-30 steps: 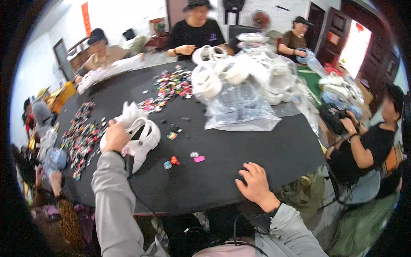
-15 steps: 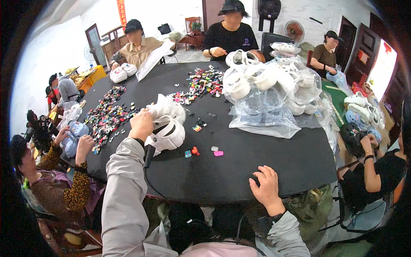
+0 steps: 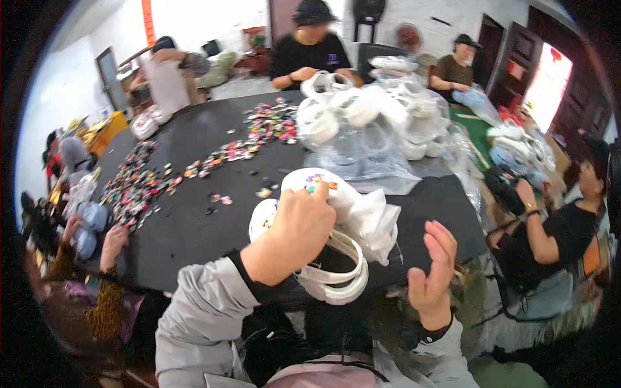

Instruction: Attaching decorative charms and components to clogs at a manufacturing station.

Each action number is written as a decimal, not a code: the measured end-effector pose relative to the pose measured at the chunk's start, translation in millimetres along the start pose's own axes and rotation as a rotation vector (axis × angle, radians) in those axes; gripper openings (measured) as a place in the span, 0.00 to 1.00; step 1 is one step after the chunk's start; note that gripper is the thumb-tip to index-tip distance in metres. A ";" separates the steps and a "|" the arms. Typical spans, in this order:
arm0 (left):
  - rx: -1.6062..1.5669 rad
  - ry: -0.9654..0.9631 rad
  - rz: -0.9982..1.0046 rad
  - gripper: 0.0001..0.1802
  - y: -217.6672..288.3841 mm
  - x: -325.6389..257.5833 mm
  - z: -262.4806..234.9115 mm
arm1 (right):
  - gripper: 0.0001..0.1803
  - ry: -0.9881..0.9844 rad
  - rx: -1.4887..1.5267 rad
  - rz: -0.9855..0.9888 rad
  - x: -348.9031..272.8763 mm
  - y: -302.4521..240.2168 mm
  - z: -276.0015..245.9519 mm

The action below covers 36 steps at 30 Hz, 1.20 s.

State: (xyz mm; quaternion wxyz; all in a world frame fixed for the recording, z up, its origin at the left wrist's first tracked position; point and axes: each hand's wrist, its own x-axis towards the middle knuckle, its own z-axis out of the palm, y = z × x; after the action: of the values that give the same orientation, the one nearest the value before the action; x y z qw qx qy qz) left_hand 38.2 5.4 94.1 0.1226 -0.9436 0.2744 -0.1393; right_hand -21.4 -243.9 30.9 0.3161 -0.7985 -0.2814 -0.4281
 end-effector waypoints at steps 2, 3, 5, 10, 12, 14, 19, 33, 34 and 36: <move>-0.056 0.074 0.095 0.05 29.0 15.2 0.4 | 0.28 -0.091 -0.084 -0.020 6.1 2.7 -7.6; -0.073 0.095 0.148 0.05 41.1 21.5 4.1 | 0.28 -0.152 -0.125 0.002 1.8 10.6 -2.1; -0.130 0.025 0.083 0.04 62.0 31.5 9.4 | 0.22 -0.258 -0.145 0.077 -13.1 38.3 5.7; -0.340 0.041 -0.036 0.10 75.7 39.4 54.9 | 0.15 -0.441 -0.254 0.105 -27.3 72.1 5.4; -0.491 0.145 -0.012 0.12 64.8 30.8 62.6 | 0.14 -0.476 -0.293 0.117 -15.5 64.8 5.2; -0.534 0.127 0.000 0.14 61.9 23.5 59.0 | 0.14 -0.456 -0.309 0.046 -3.8 56.1 7.1; -0.812 0.301 0.070 0.29 50.3 10.0 70.8 | 0.15 -0.442 -0.239 -0.061 12.0 58.5 13.4; -0.757 0.023 0.056 0.61 17.1 -26.6 105.4 | 0.47 -0.958 -0.132 0.215 15.4 35.3 34.6; -0.665 -0.025 0.044 0.63 14.4 -22.3 92.7 | 0.46 -0.965 -0.172 0.212 16.8 34.5 33.2; -0.582 -0.078 0.028 0.65 13.3 -16.1 87.7 | 0.44 -0.983 -0.209 0.210 20.8 37.4 31.3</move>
State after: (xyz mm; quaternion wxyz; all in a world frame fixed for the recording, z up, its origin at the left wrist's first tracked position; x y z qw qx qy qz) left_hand 47.7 17.0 5.2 -0.1410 -0.9397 0.3110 -0.0167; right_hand 31.2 -240.8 25.4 0.1062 -0.9568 -0.2707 0.0060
